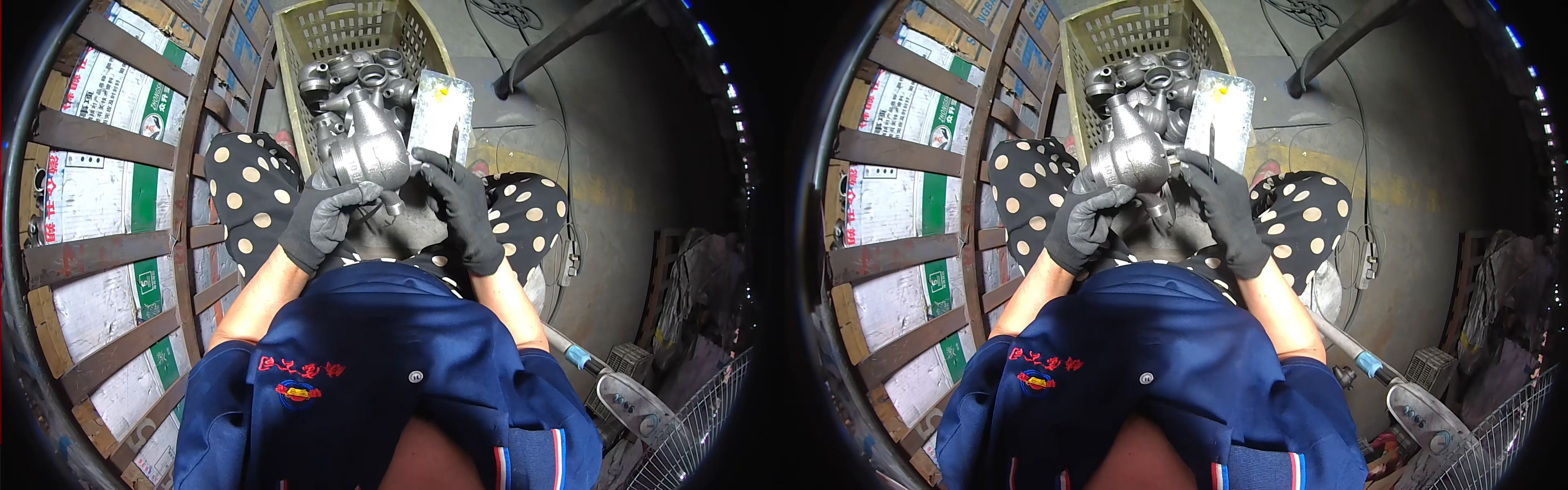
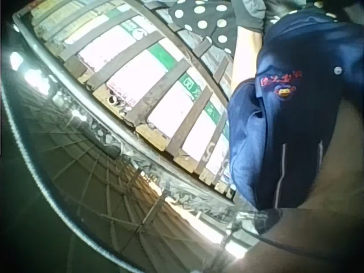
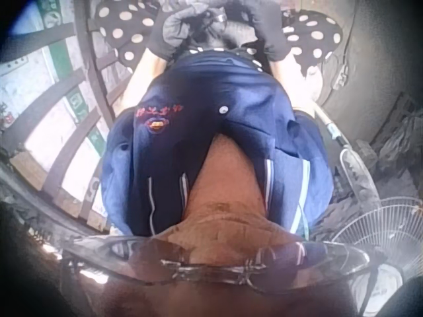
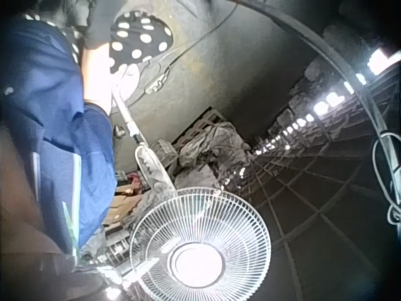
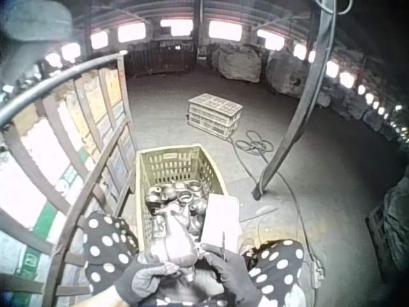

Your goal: The person scrapes metal castings using a hand tool, turning them by hand, and then stands up to transport the parts.

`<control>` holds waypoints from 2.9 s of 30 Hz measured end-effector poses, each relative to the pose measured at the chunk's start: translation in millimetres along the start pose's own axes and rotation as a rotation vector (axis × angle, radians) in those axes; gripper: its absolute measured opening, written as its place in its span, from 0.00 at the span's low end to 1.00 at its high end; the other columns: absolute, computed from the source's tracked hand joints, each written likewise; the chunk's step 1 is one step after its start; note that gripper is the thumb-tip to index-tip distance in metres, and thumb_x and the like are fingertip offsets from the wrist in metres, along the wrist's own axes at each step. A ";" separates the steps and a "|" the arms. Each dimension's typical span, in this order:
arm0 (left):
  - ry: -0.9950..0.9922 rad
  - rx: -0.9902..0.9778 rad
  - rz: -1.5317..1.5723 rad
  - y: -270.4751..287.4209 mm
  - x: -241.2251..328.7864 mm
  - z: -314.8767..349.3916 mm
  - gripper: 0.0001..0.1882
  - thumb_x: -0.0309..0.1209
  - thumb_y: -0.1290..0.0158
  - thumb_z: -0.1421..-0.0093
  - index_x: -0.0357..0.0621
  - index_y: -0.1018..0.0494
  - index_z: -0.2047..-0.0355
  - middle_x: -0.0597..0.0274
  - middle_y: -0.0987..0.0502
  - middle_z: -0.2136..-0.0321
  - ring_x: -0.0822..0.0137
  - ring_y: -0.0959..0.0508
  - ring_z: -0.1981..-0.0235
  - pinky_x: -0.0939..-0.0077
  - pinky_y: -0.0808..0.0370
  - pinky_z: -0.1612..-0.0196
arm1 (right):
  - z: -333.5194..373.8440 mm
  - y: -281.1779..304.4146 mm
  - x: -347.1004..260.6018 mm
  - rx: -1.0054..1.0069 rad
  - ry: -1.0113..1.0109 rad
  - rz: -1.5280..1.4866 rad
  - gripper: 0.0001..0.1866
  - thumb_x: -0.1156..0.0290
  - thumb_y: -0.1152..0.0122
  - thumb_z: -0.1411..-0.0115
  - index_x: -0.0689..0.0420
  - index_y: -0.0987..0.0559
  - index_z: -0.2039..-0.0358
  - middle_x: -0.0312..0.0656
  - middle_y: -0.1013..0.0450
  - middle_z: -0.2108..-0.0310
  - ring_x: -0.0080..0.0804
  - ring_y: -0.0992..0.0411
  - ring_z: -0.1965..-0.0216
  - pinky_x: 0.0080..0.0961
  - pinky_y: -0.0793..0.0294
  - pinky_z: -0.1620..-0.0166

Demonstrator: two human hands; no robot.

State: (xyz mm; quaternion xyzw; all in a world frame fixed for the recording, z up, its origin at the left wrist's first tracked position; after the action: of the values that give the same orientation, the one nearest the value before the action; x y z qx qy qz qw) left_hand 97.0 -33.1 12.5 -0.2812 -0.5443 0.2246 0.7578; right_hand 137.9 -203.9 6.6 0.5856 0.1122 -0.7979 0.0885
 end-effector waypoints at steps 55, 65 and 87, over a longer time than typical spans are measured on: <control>0.090 -0.082 0.109 14.1 -12.9 0.1 0.26 0.18 0.46 0.44 0.36 0.35 0.44 0.56 0.24 0.56 0.63 0.21 0.55 0.68 0.23 0.52 | -7.1 -0.3 -18.5 -0.060 -0.016 -0.097 0.20 0.63 0.45 0.36 0.60 0.24 0.48 0.31 0.26 0.68 0.11 0.38 0.79 0.09 0.42 0.77; 0.117 -0.146 -0.446 10.1 -19.1 2.7 0.29 0.20 0.40 0.47 0.35 0.34 0.44 0.60 0.23 0.57 0.72 0.22 0.59 0.77 0.23 0.57 | -23.9 -7.9 -28.1 -0.085 0.168 0.154 0.23 0.64 0.38 0.42 0.62 0.24 0.48 0.35 0.24 0.69 0.17 0.29 0.68 0.16 0.29 0.63; -0.040 0.211 -0.282 39.1 -0.6 5.0 0.13 0.28 0.43 0.40 0.39 0.27 0.55 0.58 0.22 0.56 0.71 0.21 0.58 0.83 0.24 0.59 | -17.9 27.3 41.2 0.185 -0.131 -0.437 0.15 0.64 0.48 0.35 0.59 0.22 0.55 0.26 0.36 0.82 0.11 0.44 0.85 0.11 0.50 0.83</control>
State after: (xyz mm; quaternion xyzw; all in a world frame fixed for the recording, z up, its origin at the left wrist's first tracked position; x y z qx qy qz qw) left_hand 90.7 -3.6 -12.9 -0.1165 -0.5669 0.1773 0.7960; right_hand 149.4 -225.4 -40.0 0.4999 0.1566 -0.8413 -0.1330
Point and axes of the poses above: each hand's wrist, its own z-axis away from the middle knuckle, its own y-axis out of the back of the hand, x = y × z, the point moved 8 cm from there along -z, towards the middle knuckle
